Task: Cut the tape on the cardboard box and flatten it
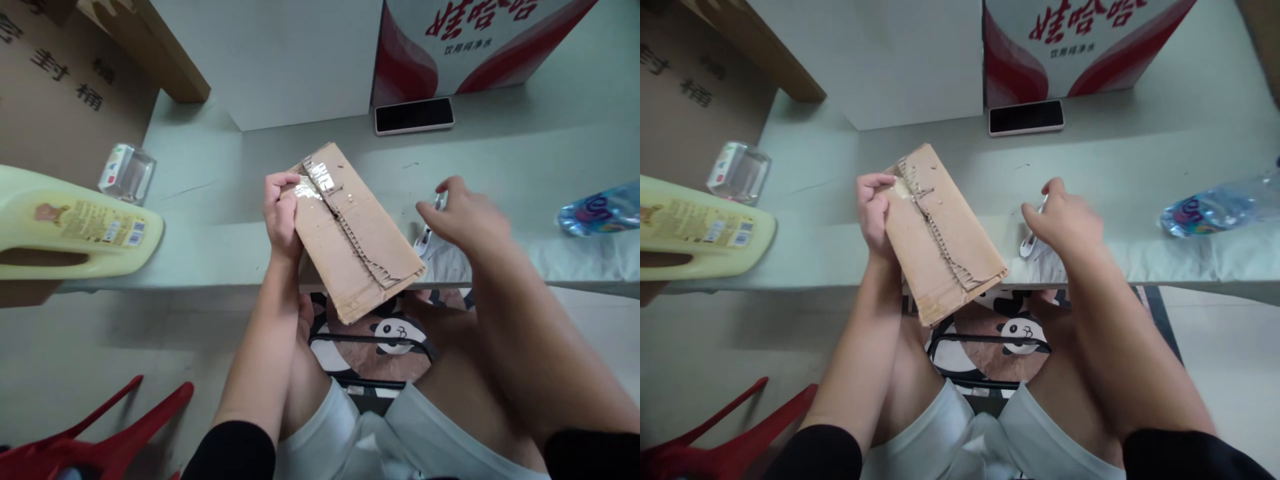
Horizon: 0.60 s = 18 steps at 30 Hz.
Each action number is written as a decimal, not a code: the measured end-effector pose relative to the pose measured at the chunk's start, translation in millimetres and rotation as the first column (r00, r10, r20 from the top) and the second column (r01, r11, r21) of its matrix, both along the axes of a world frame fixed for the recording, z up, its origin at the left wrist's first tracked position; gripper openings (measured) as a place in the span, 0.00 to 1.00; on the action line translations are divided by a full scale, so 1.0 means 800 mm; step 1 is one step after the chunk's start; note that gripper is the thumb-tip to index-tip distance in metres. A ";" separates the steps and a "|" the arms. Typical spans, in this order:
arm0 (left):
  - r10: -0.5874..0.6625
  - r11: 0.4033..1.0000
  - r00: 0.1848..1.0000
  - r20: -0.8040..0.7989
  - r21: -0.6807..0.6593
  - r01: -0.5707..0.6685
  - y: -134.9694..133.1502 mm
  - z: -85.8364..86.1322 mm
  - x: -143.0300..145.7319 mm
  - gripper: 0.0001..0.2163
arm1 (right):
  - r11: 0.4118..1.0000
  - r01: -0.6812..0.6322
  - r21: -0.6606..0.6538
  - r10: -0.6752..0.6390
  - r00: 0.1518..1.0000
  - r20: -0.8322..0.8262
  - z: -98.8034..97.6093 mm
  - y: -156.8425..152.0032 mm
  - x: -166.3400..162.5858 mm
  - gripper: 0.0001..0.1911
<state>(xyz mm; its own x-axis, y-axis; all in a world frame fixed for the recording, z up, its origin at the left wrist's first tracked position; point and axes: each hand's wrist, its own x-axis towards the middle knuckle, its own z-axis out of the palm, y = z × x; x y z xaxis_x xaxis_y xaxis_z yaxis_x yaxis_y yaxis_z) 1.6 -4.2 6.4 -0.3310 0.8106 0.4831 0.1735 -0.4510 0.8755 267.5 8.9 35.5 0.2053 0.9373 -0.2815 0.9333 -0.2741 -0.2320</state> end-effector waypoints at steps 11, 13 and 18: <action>-0.031 0.999 0.999 -0.015 -0.006 0.031 0.004 -0.002 -0.005 0.23 | 0.993 -0.086 0.080 0.101 0.975 -0.200 0.001 -0.003 -0.018 0.23; -0.007 1.000 0.996 -0.094 0.023 0.009 0.004 0.000 -0.009 0.24 | 0.966 0.057 0.253 0.094 0.831 -0.548 0.018 -0.005 -0.025 0.20; -0.002 1.000 0.974 -0.225 0.018 0.006 -0.004 0.019 -0.008 0.20 | 0.871 0.224 0.438 0.429 0.089 -0.899 0.083 -0.033 -0.041 0.17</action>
